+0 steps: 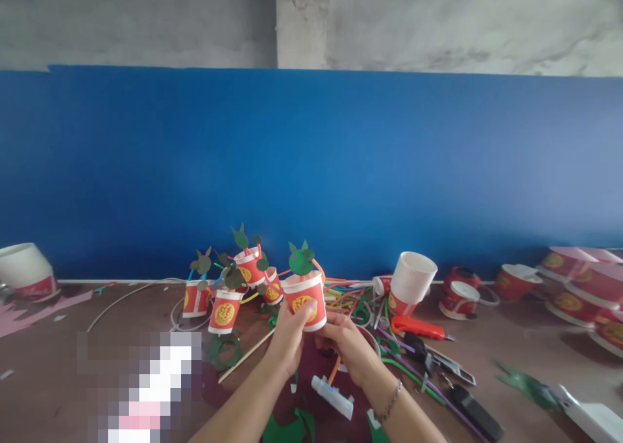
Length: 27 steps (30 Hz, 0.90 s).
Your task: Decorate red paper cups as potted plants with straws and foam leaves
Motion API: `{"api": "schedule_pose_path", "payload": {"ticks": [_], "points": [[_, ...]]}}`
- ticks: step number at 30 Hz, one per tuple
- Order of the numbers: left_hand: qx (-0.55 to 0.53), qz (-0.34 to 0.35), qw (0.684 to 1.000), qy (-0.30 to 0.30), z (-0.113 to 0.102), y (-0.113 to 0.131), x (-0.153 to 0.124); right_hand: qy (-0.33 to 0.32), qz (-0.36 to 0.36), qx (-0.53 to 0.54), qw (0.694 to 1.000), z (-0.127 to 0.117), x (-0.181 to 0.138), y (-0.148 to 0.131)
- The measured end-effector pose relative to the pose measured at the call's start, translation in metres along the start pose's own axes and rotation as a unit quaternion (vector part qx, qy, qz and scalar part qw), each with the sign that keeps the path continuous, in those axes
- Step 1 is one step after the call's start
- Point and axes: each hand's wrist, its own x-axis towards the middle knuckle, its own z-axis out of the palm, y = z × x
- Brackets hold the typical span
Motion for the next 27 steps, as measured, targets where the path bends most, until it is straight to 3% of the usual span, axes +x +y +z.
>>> {"api": "schedule_pose_path", "payload": {"ticks": [9,18,27], "points": [[0.031,0.028,0.998,0.041,-0.010,0.010,0.007,-0.009,0.059,-0.033,0.998,0.002,0.002,0.007],[0.028,0.041,0.999,0.013,-0.008,0.013,0.006,-0.015,0.060,-0.034,0.997,0.005,0.001,0.005],[0.071,0.021,0.997,0.012,-0.009,-0.001,0.004,0.010,-0.005,0.000,1.000,0.006,-0.001,0.002]]}}
